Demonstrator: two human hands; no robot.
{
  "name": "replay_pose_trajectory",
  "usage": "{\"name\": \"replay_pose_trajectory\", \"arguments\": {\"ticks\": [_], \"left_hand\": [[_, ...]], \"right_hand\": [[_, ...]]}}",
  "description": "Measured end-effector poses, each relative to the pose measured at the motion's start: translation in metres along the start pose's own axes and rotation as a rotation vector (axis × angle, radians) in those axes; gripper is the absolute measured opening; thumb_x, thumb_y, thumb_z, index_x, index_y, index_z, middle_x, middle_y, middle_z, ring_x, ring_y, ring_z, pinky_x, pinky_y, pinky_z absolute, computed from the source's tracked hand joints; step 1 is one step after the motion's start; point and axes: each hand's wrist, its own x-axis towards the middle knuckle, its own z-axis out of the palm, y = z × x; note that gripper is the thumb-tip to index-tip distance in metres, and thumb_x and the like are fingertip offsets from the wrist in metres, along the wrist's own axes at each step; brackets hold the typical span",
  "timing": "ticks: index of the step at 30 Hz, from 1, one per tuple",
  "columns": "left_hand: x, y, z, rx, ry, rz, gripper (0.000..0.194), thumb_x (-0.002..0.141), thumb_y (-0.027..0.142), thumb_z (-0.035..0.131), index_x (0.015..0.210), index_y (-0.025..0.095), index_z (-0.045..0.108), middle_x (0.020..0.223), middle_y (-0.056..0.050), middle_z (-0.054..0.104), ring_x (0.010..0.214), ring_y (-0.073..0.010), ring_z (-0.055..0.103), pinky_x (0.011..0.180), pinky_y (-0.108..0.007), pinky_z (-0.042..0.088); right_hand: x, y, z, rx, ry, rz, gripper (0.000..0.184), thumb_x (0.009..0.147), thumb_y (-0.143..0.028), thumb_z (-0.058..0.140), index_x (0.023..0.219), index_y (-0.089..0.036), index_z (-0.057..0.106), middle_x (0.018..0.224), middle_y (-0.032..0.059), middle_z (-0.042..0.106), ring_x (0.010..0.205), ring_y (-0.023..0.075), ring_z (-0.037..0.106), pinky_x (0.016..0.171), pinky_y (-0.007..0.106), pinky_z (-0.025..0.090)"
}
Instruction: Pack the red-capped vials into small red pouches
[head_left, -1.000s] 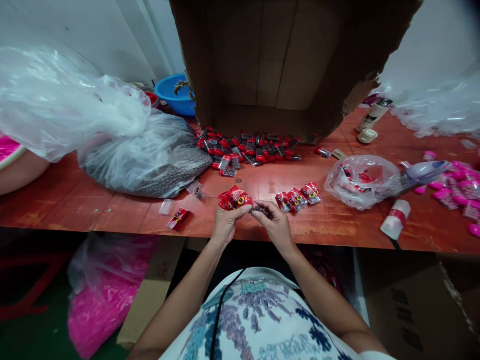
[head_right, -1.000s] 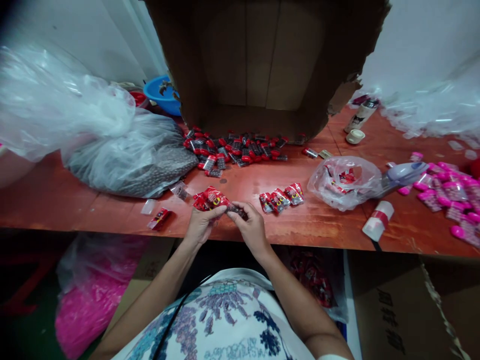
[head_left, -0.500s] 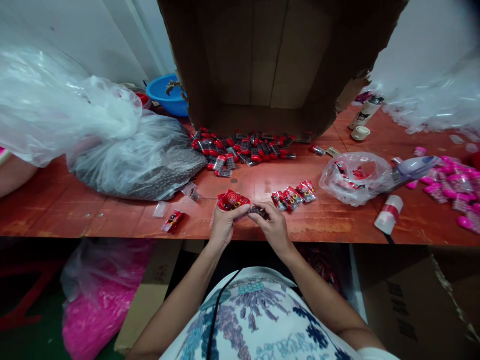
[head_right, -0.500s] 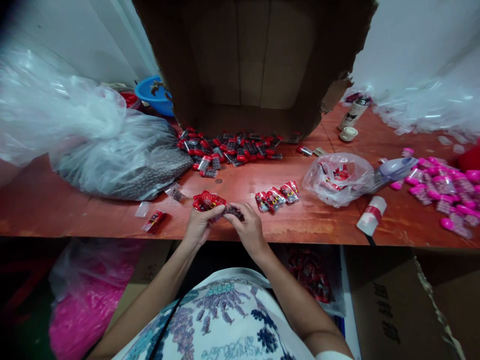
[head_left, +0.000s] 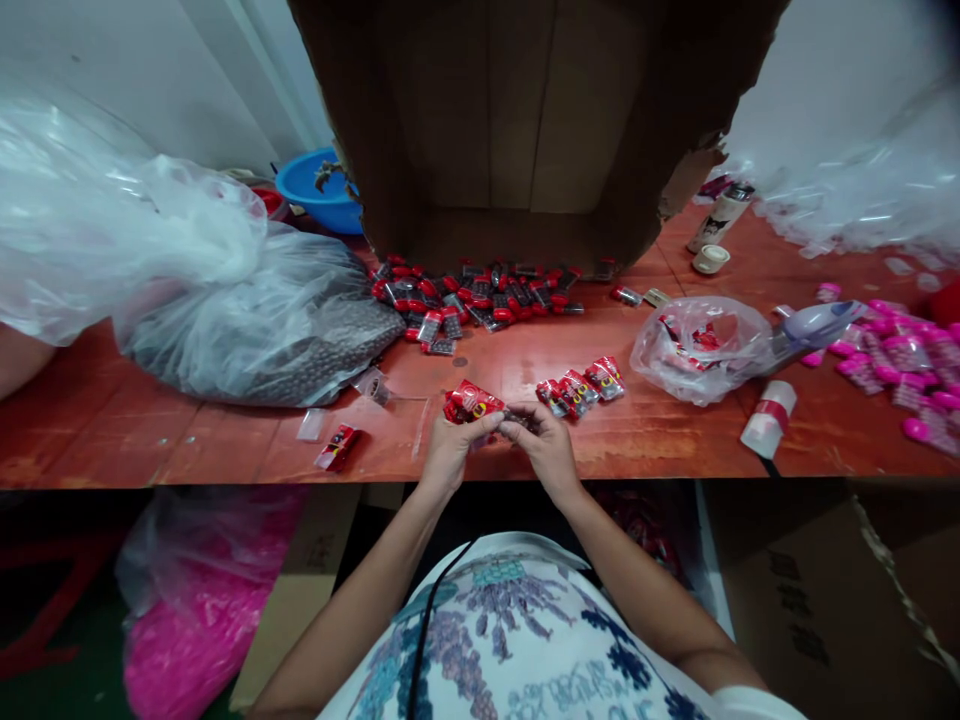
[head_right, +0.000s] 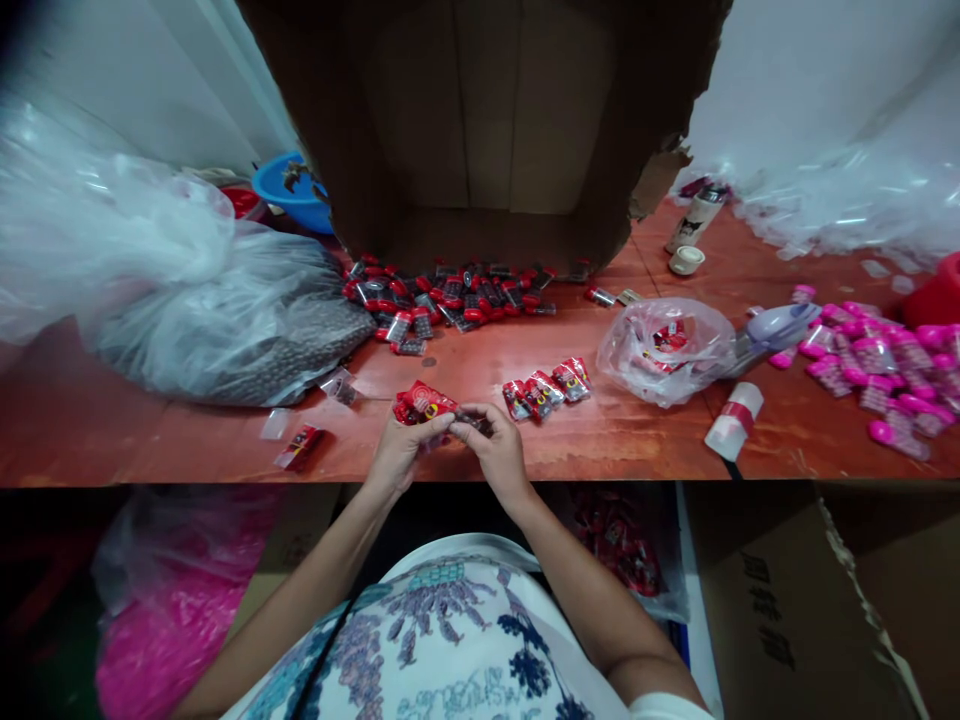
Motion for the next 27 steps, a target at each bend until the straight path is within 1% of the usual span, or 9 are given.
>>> {"name": "replay_pose_trajectory", "arguments": {"ticks": [3, 7, 11, 13, 15, 18, 22, 25, 27], "left_hand": [[0.000, 0.000, 0.000, -0.070, -0.006, 0.017, 0.027, 0.055, 0.019, 0.082, 0.076, 0.012, 0.067, 0.071, -0.002, 0.069, 0.062, -0.0128, 0.062, 0.064, -0.025, 0.051], [0.000, -0.001, -0.003, -0.115, 0.048, 0.090, 0.026, 0.054, 0.015, 0.082, 0.075, 0.014, 0.067, 0.070, 0.000, 0.069, 0.063, -0.0126, 0.063, 0.069, -0.026, 0.051], [-0.004, -0.003, 0.000, -0.045, -0.050, -0.059, 0.027, 0.051, 0.014, 0.083, 0.075, 0.011, 0.070, 0.071, -0.003, 0.071, 0.065, -0.0163, 0.065, 0.067, -0.027, 0.052], [-0.006, -0.005, 0.002, -0.050, -0.060, -0.105, 0.029, 0.050, 0.014, 0.083, 0.077, 0.011, 0.071, 0.072, -0.004, 0.072, 0.066, -0.0167, 0.066, 0.067, -0.027, 0.052], [-0.006, -0.007, 0.004, -0.078, -0.037, -0.106, 0.029, 0.051, 0.015, 0.084, 0.077, 0.012, 0.071, 0.071, -0.003, 0.071, 0.064, -0.0155, 0.065, 0.065, -0.026, 0.053], [-0.006, -0.011, 0.007, -0.098, -0.047, -0.128, 0.029, 0.052, 0.015, 0.083, 0.078, 0.012, 0.070, 0.072, -0.003, 0.072, 0.063, -0.0155, 0.065, 0.063, -0.026, 0.053], [-0.005, -0.019, 0.011, -0.085, -0.050, -0.215, 0.031, 0.053, 0.014, 0.083, 0.081, 0.012, 0.070, 0.075, -0.004, 0.073, 0.061, -0.0161, 0.066, 0.056, -0.025, 0.054], [-0.001, -0.027, 0.011, -0.076, -0.008, -0.295, 0.033, 0.057, 0.010, 0.080, 0.088, 0.013, 0.068, 0.074, -0.005, 0.073, 0.063, -0.0179, 0.068, 0.055, -0.025, 0.055], [0.002, -0.032, 0.009, -0.083, 0.021, -0.333, 0.037, 0.062, 0.006, 0.076, 0.097, 0.014, 0.066, 0.077, -0.006, 0.074, 0.067, -0.0195, 0.070, 0.057, -0.026, 0.057]], "right_hand": [[0.001, 0.004, -0.004, -0.039, 0.021, -0.024, 0.030, 0.073, -0.033, 0.073, 0.100, -0.022, 0.065, 0.091, 0.0019, 0.065, 0.081, 0.0168, 0.063, 0.074, 0.030, 0.053], [0.000, 0.003, -0.013, -0.177, -0.105, -0.138, 0.037, 0.075, -0.029, 0.071, 0.111, -0.028, 0.065, 0.115, 0.0046, 0.055, 0.104, 0.0199, 0.057, 0.086, 0.032, 0.050], [0.003, -0.001, -0.020, -0.205, -0.159, -0.161, 0.051, 0.076, -0.027, 0.070, 0.125, -0.032, 0.057, 0.124, 0.0048, 0.050, 0.103, 0.0187, 0.056, 0.086, 0.032, 0.050], [0.004, -0.001, -0.023, -0.205, -0.200, -0.183, 0.048, 0.076, -0.025, 0.069, 0.123, -0.032, 0.059, 0.122, 0.0037, 0.054, 0.108, 0.0193, 0.055, 0.093, 0.033, 0.046], [0.004, 0.002, -0.025, -0.193, -0.227, -0.184, 0.042, 0.077, -0.025, 0.068, 0.119, -0.031, 0.063, 0.115, 0.0026, 0.059, 0.109, 0.0194, 0.055, 0.096, 0.034, 0.044], [0.001, 0.007, -0.028, -0.173, -0.132, -0.136, 0.036, 0.077, -0.027, 0.068, 0.114, -0.028, 0.066, 0.105, 0.0022, 0.064, 0.096, 0.0184, 0.060, 0.088, 0.033, 0.048], [-0.001, 0.016, -0.036, -0.180, -0.015, -0.108, 0.031, 0.077, -0.030, 0.068, 0.108, -0.026, 0.069, 0.098, 0.0017, 0.065, 0.086, 0.0171, 0.061, 0.078, 0.030, 0.052], [0.002, 0.018, -0.057, -0.302, 0.071, -0.159, 0.033, 0.080, -0.030, 0.065, 0.113, -0.027, 0.066, 0.104, 0.0030, 0.064, 0.088, 0.0178, 0.061, 0.081, 0.032, 0.052], [0.008, 0.015, -0.077, -0.484, 0.146, -0.228, 0.035, 0.084, -0.031, 0.060, 0.118, -0.028, 0.063, 0.109, 0.0049, 0.062, 0.098, 0.0198, 0.059, 0.089, 0.035, 0.049]]}}
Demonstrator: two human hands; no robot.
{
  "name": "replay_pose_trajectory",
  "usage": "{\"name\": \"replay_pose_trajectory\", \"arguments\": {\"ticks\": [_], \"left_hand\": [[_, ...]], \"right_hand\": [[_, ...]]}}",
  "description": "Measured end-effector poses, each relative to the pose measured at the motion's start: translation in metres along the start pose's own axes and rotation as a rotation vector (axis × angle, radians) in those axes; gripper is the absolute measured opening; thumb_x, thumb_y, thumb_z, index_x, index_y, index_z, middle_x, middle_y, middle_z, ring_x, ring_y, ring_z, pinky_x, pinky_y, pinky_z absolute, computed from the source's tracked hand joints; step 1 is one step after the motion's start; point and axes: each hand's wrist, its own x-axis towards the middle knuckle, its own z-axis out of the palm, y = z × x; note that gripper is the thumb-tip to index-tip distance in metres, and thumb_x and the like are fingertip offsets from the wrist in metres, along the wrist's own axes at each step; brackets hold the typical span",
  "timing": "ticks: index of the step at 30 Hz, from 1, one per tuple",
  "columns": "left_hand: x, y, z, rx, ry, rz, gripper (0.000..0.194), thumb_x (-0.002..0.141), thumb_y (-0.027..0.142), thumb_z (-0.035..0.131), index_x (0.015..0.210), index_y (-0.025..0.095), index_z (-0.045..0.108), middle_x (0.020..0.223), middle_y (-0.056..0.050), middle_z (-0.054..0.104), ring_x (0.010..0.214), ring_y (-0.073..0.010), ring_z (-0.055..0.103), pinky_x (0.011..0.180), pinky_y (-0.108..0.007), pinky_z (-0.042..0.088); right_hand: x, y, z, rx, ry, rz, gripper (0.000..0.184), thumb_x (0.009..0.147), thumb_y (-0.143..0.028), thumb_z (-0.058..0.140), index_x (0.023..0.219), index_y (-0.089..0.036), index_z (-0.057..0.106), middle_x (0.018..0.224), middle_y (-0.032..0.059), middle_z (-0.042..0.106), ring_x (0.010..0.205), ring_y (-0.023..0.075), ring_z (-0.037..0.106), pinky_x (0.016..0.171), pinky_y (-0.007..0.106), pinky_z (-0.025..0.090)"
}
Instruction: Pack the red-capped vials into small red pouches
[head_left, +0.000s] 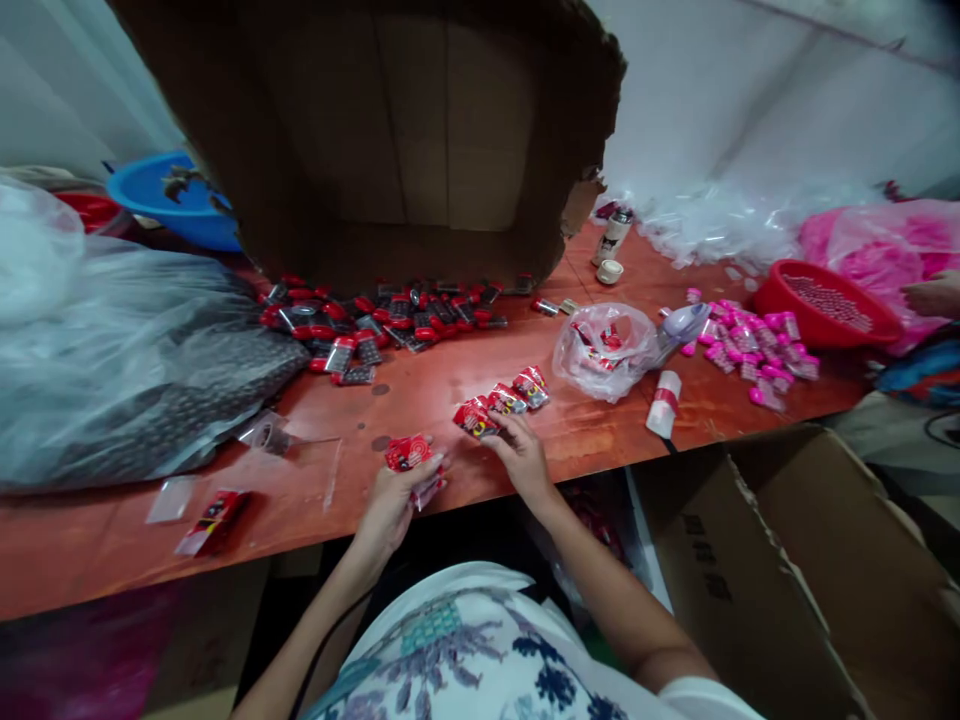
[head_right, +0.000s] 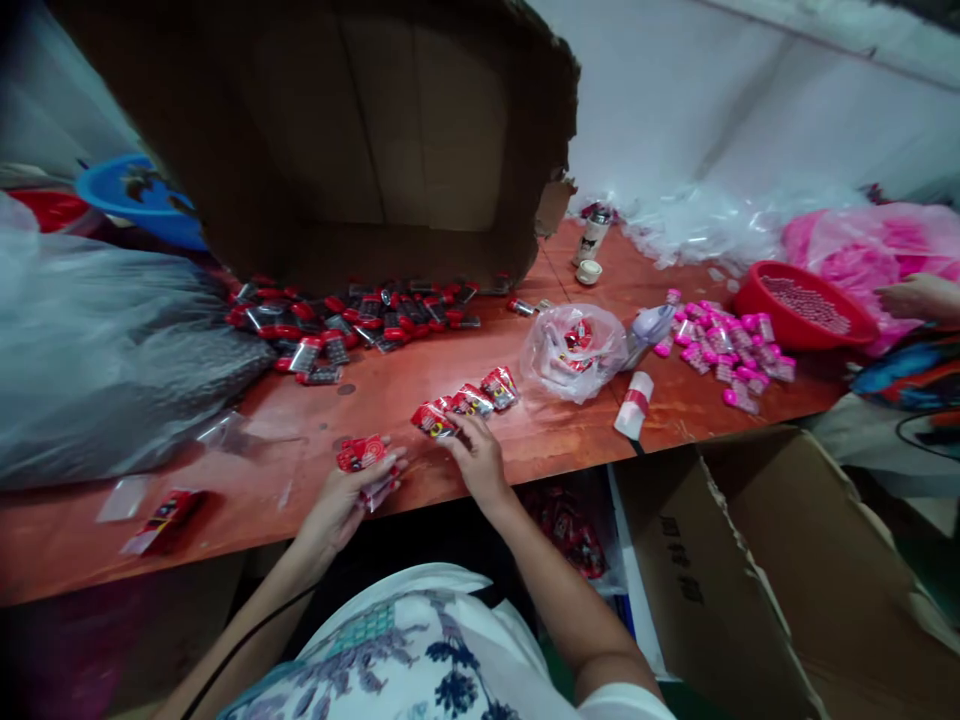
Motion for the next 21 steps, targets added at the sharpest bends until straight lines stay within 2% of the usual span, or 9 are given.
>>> {"name": "replay_pose_trajectory", "arguments": {"ticks": [3, 6, 9, 12, 14, 16, 18, 21], "left_hand": [[0.005, -0.005, 0.002, -0.008, 0.025, -0.019, 0.034, 0.066, 0.003, 0.071, 0.098, 0.012, 0.064, 0.077, -0.009, 0.073, 0.067, -0.0203, 0.071, 0.055, -0.026, 0.057], [0.007, -0.008, 0.012, -0.017, 0.038, -0.011, 0.033, 0.064, 0.000, 0.071, 0.095, 0.011, 0.064, 0.077, -0.009, 0.073, 0.063, -0.0208, 0.070, 0.051, -0.026, 0.057], [0.010, -0.011, 0.029, -0.010, 0.030, 0.002, 0.034, 0.060, 0.000, 0.072, 0.090, 0.011, 0.063, 0.076, -0.007, 0.072, 0.059, -0.0203, 0.069, 0.048, -0.027, 0.056], [0.013, -0.019, 0.046, 0.057, -0.014, 0.033, 0.029, 0.056, 0.004, 0.074, 0.081, 0.011, 0.062, 0.070, -0.005, 0.069, 0.055, -0.0186, 0.067, 0.048, -0.027, 0.056], [0.014, -0.030, 0.055, 0.114, -0.036, 0.064, 0.030, 0.053, 0.008, 0.076, 0.079, 0.011, 0.061, 0.064, -0.002, 0.066, 0.052, -0.0160, 0.064, 0.047, -0.025, 0.054], [0.010, -0.044, 0.062, 0.169, -0.051, 0.102, 0.031, 0.052, 0.012, 0.078, 0.079, 0.012, 0.062, 0.063, 0.000, 0.065, 0.049, -0.0130, 0.060, 0.046, -0.024, 0.053], [0.000, -0.061, 0.070, 0.231, -0.087, 0.109, 0.032, 0.052, 0.017, 0.078, 0.080, 0.012, 0.062, 0.063, 0.001, 0.064, 0.047, -0.0120, 0.058, 0.045, -0.025, 0.052], [-0.017, -0.088, 0.085, 0.330, -0.227, 0.028, 0.029, 0.057, 0.022, 0.076, 0.081, 0.013, 0.063, 0.060, 0.000, 0.063, 0.047, -0.0140, 0.057, 0.047, -0.028, 0.052]], "right_hand": [[0.019, 0.008, -0.029, -0.370, 0.050, -0.087, 0.042, 0.082, -0.038, 0.062, 0.123, -0.027, 0.060, 0.123, 0.0091, 0.054, 0.117, 0.0248, 0.049, 0.103, 0.042, 0.038], [0.045, 0.009, -0.046, -0.661, 0.014, -0.059, 0.066, 0.071, -0.055, 0.069, 0.129, -0.029, 0.055, 0.143, 0.0109, 0.036, 0.133, 0.0345, 0.030, 0.109, 0.054, 0.024], [0.068, 0.006, -0.046, -0.792, -0.173, 0.026, 0.082, 0.066, -0.068, 0.065, 0.137, -0.034, 0.044, 0.150, 0.0089, 0.026, 0.137, 0.0416, 0.015, 0.106, 0.065, 0.012], [0.078, 0.003, -0.041, -0.830, -0.382, 0.021, 0.082, 0.066, -0.074, 0.060, 0.136, -0.036, 0.045, 0.149, 0.0064, 0.029, 0.136, 0.0413, 0.016, 0.104, 0.065, 0.014], [0.075, 0.002, -0.041, -0.812, -0.482, -0.043, 0.074, 0.067, -0.074, 0.058, 0.129, -0.035, 0.053, 0.146, 0.0037, 0.033, 0.134, 0.0379, 0.019, 0.105, 0.059, 0.020], [0.064, 0.002, -0.049, -0.776, -0.522, -0.109, 0.066, 0.069, -0.071, 0.060, 0.124, -0.033, 0.058, 0.141, 0.0026, 0.040, 0.130, 0.0336, 0.025, 0.104, 0.052, 0.026], [0.044, 0.002, -0.065, -0.749, -0.496, -0.144, 0.061, 0.070, -0.065, 0.063, 0.121, -0.031, 0.061, 0.136, 0.0028, 0.045, 0.128, 0.0307, 0.029, 0.103, 0.048, 0.029], [0.003, 0.007, -0.105, -0.740, -0.383, -0.105, 0.056, 0.069, -0.058, 0.068, 0.117, -0.029, 0.063, 0.135, 0.0046, 0.047, 0.129, 0.0310, 0.028, 0.103, 0.047, 0.029]]}}
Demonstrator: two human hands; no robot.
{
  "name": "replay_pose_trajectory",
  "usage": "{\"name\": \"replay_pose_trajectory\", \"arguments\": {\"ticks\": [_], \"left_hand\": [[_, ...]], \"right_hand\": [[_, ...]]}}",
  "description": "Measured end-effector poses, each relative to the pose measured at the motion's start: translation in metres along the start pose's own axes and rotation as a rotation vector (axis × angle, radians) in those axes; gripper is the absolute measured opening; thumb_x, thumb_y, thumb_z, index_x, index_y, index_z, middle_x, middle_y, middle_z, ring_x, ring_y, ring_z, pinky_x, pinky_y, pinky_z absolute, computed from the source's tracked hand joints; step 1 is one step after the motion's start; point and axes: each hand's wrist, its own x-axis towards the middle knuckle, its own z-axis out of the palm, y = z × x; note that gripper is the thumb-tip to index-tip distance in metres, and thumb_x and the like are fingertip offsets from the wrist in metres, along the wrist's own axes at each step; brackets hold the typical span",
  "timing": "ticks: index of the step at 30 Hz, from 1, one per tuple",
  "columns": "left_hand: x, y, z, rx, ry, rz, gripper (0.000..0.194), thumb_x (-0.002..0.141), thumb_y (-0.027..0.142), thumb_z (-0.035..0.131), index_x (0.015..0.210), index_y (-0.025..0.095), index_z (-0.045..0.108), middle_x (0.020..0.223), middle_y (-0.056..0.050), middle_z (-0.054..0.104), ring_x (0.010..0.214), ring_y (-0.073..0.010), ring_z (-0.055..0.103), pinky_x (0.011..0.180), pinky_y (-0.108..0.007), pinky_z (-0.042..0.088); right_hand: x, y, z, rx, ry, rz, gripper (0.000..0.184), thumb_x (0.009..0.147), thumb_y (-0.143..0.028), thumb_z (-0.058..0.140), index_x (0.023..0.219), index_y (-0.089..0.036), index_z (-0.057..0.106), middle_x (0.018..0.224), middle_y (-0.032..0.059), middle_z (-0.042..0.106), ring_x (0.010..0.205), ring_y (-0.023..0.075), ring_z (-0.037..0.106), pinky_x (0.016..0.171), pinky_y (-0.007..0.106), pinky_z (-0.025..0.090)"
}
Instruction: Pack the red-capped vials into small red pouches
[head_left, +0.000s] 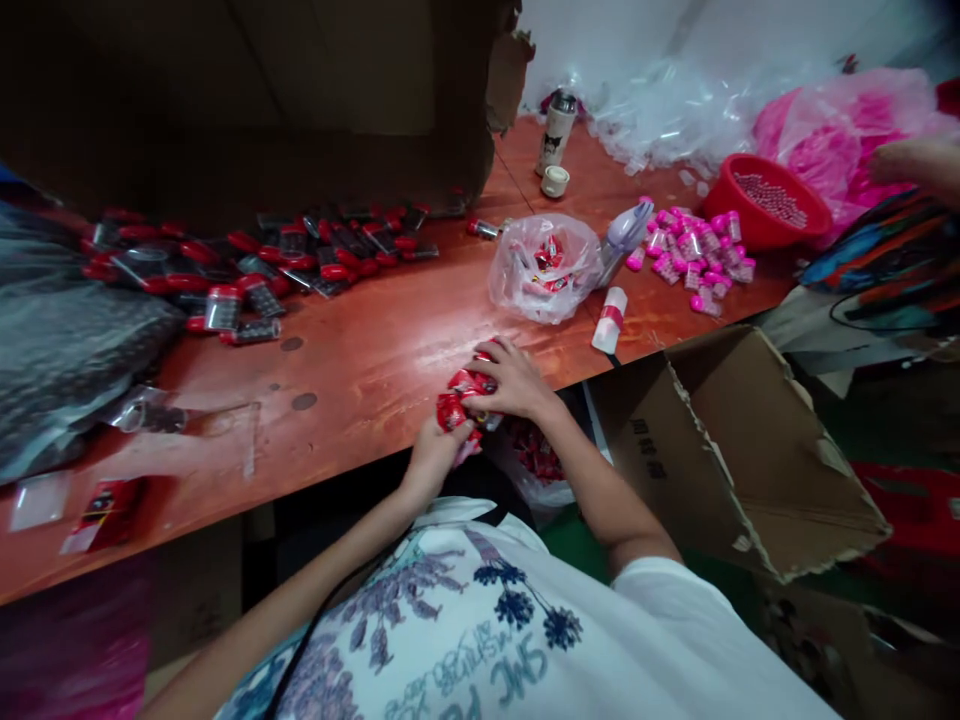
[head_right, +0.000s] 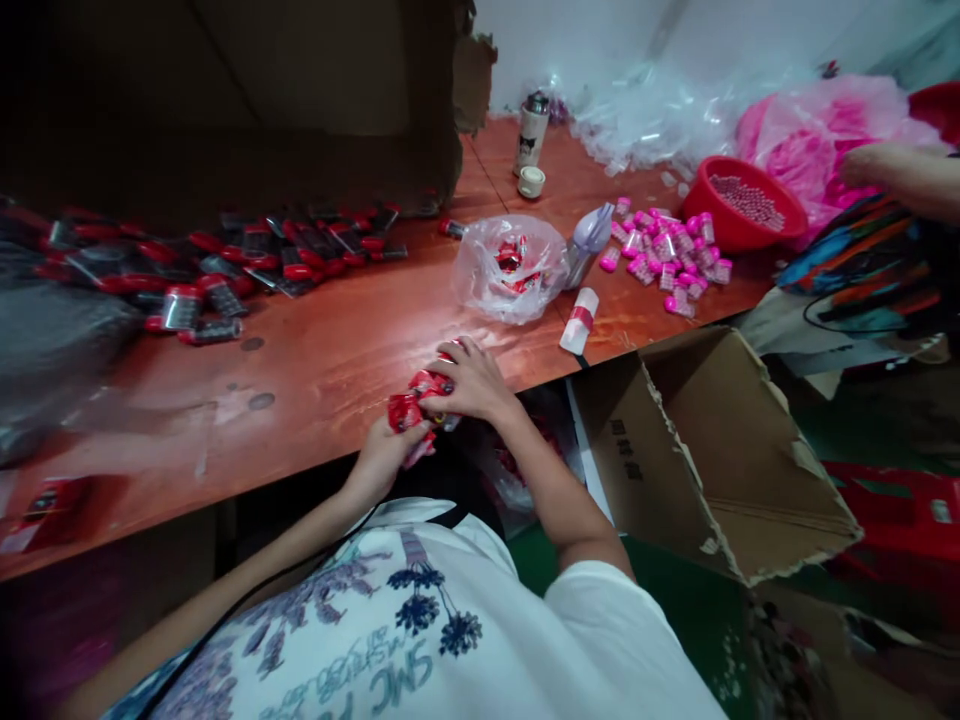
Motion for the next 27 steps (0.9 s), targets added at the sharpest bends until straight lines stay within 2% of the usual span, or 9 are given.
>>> {"name": "replay_pose_trajectory", "arguments": {"ticks": [3, 6, 9, 11, 13, 16, 20, 22, 27], "left_hand": [[-0.006, -0.017, 0.030, 0.065, -0.195, -0.028, 0.024, 0.059, 0.018, 0.074, 0.081, 0.015, 0.065, 0.062, 0.000, 0.065, 0.051, -0.0149, 0.059, 0.052, -0.028, 0.051], [-0.007, -0.027, 0.051, 0.064, -0.329, -0.036, 0.034, 0.056, 0.008, 0.074, 0.089, 0.016, 0.068, 0.072, -0.001, 0.069, 0.064, -0.0166, 0.065, 0.061, -0.026, 0.051], [-0.008, -0.025, 0.056, -0.015, -0.369, -0.145, 0.044, 0.060, 0.011, 0.075, 0.102, 0.016, 0.065, 0.081, -0.006, 0.071, 0.068, -0.0187, 0.068, 0.062, -0.028, 0.052], [-0.008, -0.017, 0.051, -0.091, -0.372, -0.222, 0.047, 0.062, 0.016, 0.077, 0.107, 0.015, 0.063, 0.084, -0.009, 0.072, 0.070, -0.0210, 0.069, 0.064, -0.032, 0.054], [-0.008, -0.007, 0.042, -0.159, -0.336, -0.239, 0.048, 0.061, 0.018, 0.079, 0.106, 0.013, 0.064, 0.083, -0.011, 0.073, 0.071, -0.0219, 0.069, 0.067, -0.034, 0.055], [-0.009, 0.008, 0.028, -0.224, -0.207, -0.189, 0.044, 0.057, 0.018, 0.083, 0.097, 0.011, 0.067, 0.079, -0.011, 0.073, 0.070, -0.0207, 0.069, 0.067, -0.033, 0.055], [-0.010, 0.023, 0.005, -0.288, -0.086, -0.061, 0.027, 0.054, 0.021, 0.084, 0.072, 0.009, 0.068, 0.066, -0.006, 0.069, 0.059, -0.0161, 0.065, 0.060, -0.026, 0.052], [-0.010, 0.031, -0.011, -0.353, -0.016, -0.007, 0.025, 0.051, 0.021, 0.085, 0.064, 0.010, 0.066, 0.058, -0.003, 0.066, 0.052, -0.0124, 0.061, 0.055, -0.023, 0.049], [-0.015, 0.048, -0.061, -0.492, 0.113, 0.065, 0.023, 0.053, 0.016, 0.083, 0.071, 0.010, 0.069, 0.066, -0.005, 0.070, 0.058, -0.0146, 0.065, 0.060, -0.024, 0.053]], "right_hand": [[-0.062, 0.025, -0.007, -0.012, 0.117, 0.132, 0.054, 0.071, -0.053, 0.069, 0.118, -0.027, 0.063, 0.137, 0.0066, 0.046, 0.133, 0.0323, 0.027, 0.104, 0.049, 0.029], [-0.119, 0.049, 0.000, -0.069, 0.243, 0.254, 0.043, 0.076, -0.048, 0.065, 0.115, -0.028, 0.064, 0.140, 0.0064, 0.044, 0.134, 0.0308, 0.029, 0.105, 0.048, 0.030], [-0.156, 0.064, 0.016, -0.108, 0.325, 0.379, 0.036, 0.078, -0.044, 0.064, 0.110, -0.028, 0.067, 0.142, 0.0066, 0.042, 0.136, 0.0331, 0.028, 0.106, 0.055, 0.027], [-0.165, 0.065, 0.027, -0.067, 0.403, 0.448, 0.031, 0.081, -0.041, 0.060, 0.108, -0.027, 0.067, 0.140, 0.0076, 0.044, 0.134, 0.0335, 0.032, 0.105, 0.059, 0.025], [-0.161, 0.053, 0.033, 0.072, 0.524, 0.481, 0.025, 0.085, -0.038, 0.055, 0.103, -0.024, 0.067, 0.129, 0.0097, 0.053, 0.124, 0.0300, 0.044, 0.103, 0.055, 0.032], [-0.133, 0.012, 0.038, 0.446, 0.623, 0.451, 0.019, 0.087, -0.036, 0.053, 0.091, -0.022, 0.065, 0.100, 0.0078, 0.063, 0.095, 0.0220, 0.060, 0.087, 0.040, 0.047], [-0.081, -0.051, 0.048, 0.874, 0.463, 0.361, 0.025, 0.079, -0.035, 0.065, 0.099, -0.022, 0.058, 0.088, 0.0030, 0.064, 0.074, 0.0173, 0.061, 0.065, 0.029, 0.050], [-0.054, -0.071, 0.055, 0.928, 0.429, 0.329, 0.026, 0.078, -0.034, 0.066, 0.100, -0.022, 0.057, 0.086, 0.0022, 0.065, 0.073, 0.0171, 0.061, 0.065, 0.029, 0.050], [0.001, -0.104, 0.069, 0.986, 0.312, 0.186, 0.017, 0.084, -0.031, 0.057, 0.099, -0.023, 0.061, 0.088, 0.0024, 0.068, 0.078, 0.0183, 0.064, 0.069, 0.029, 0.052]]}}
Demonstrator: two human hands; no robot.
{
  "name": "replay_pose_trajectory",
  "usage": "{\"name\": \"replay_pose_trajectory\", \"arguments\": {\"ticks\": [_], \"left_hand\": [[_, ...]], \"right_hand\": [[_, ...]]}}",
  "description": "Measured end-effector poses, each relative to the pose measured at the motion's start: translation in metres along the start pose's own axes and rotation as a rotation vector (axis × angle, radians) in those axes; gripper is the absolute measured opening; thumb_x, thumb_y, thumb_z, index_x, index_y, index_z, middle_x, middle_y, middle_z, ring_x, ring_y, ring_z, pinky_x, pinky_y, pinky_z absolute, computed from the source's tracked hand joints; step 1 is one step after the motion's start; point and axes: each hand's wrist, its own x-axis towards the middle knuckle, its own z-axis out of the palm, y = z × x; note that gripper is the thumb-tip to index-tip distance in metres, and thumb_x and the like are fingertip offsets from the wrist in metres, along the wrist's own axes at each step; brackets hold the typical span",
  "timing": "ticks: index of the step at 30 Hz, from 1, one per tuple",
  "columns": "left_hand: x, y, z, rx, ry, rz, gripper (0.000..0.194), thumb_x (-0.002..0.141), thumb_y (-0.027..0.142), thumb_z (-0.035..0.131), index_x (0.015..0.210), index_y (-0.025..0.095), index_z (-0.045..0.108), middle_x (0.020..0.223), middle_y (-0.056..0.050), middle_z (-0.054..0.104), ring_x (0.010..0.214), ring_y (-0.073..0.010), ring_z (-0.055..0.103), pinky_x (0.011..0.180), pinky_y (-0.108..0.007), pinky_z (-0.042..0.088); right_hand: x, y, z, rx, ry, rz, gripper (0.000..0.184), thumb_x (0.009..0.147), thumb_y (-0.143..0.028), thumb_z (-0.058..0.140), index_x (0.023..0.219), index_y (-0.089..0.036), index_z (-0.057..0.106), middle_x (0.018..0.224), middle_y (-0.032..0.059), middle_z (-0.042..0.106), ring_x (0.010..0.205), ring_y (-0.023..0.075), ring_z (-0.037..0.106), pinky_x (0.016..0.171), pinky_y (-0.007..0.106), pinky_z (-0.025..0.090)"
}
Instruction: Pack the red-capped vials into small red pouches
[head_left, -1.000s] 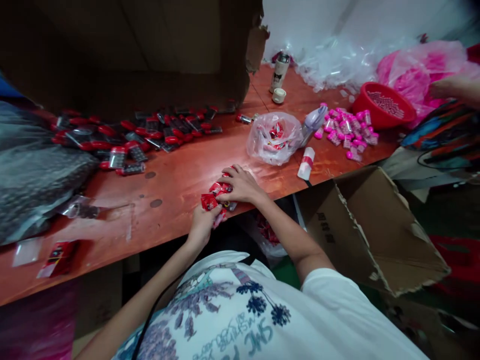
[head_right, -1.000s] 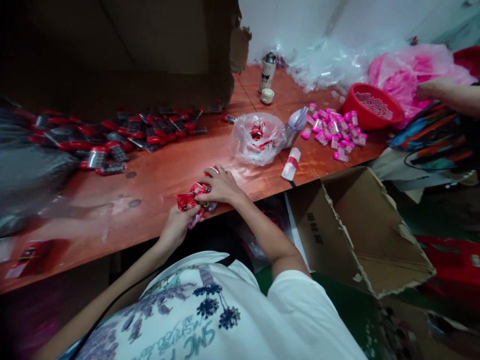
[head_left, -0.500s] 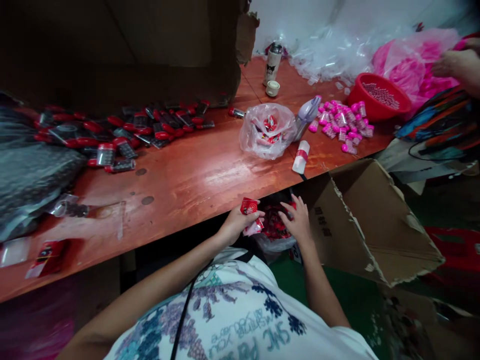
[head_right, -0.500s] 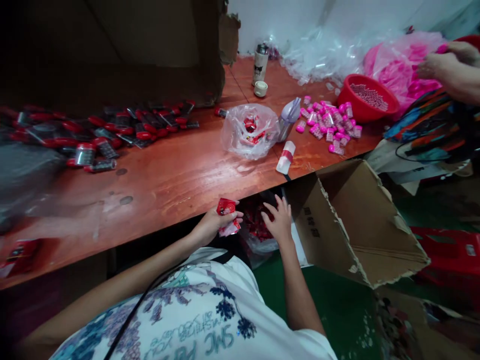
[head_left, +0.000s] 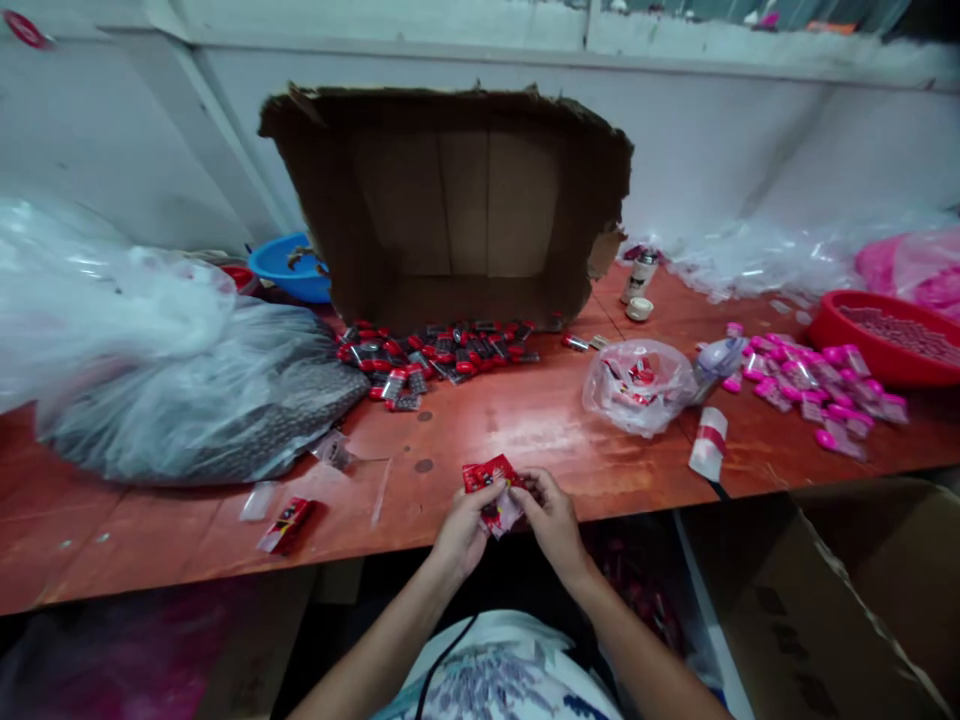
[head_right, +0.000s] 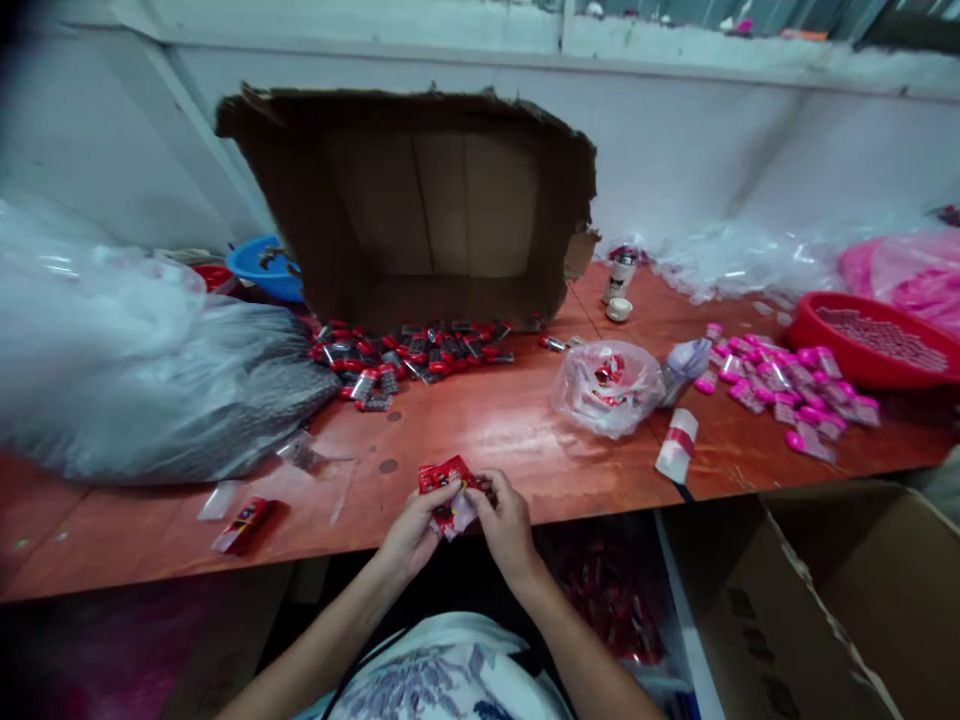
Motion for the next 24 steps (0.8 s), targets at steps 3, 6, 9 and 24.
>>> {"name": "replay_pose_trajectory", "arguments": {"ticks": [3, 6, 9, 24], "left_hand": [[0.001, 0.018, -0.025, -0.035, 0.085, 0.072, 0.021, 0.055, 0.013, 0.081, 0.072, 0.011, 0.069, 0.066, -0.005, 0.071, 0.056, -0.0169, 0.066, 0.057, -0.026, 0.054], [0.003, 0.031, -0.049, -0.078, 0.195, 0.090, 0.016, 0.059, 0.005, 0.076, 0.072, 0.011, 0.068, 0.067, -0.006, 0.071, 0.059, -0.0183, 0.068, 0.060, -0.028, 0.057], [0.006, 0.039, -0.068, -0.111, 0.297, 0.010, 0.015, 0.066, 0.001, 0.069, 0.074, 0.013, 0.067, 0.069, -0.006, 0.072, 0.062, -0.0193, 0.069, 0.061, -0.032, 0.059], [0.019, 0.045, -0.089, -0.090, 0.352, -0.131, 0.012, 0.066, 0.003, 0.070, 0.072, 0.013, 0.067, 0.067, -0.008, 0.072, 0.057, -0.0208, 0.069, 0.057, -0.032, 0.059]], "right_hand": [[0.010, -0.005, 0.025, -0.075, -0.141, -0.078, 0.014, 0.087, -0.029, 0.053, 0.095, -0.024, 0.064, 0.086, 0.0007, 0.069, 0.078, 0.0177, 0.065, 0.069, 0.028, 0.051], [0.035, -0.008, 0.041, -0.209, -0.286, -0.181, 0.019, 0.090, -0.031, 0.048, 0.098, -0.025, 0.065, 0.083, -0.0006, 0.068, 0.074, 0.0160, 0.064, 0.068, 0.026, 0.050], [0.098, -0.013, 0.045, -0.402, -0.273, -0.303, 0.026, 0.089, -0.037, 0.053, 0.108, -0.024, 0.064, 0.091, 0.0030, 0.066, 0.084, 0.0172, 0.062, 0.078, 0.030, 0.049], [0.271, -0.007, 0.066, -1.076, -0.347, -0.213, 0.069, 0.071, -0.071, 0.057, 0.133, -0.042, 0.046, 0.151, -0.0012, 0.031, 0.135, 0.0356, 0.024, 0.106, 0.054, 0.022]]}}
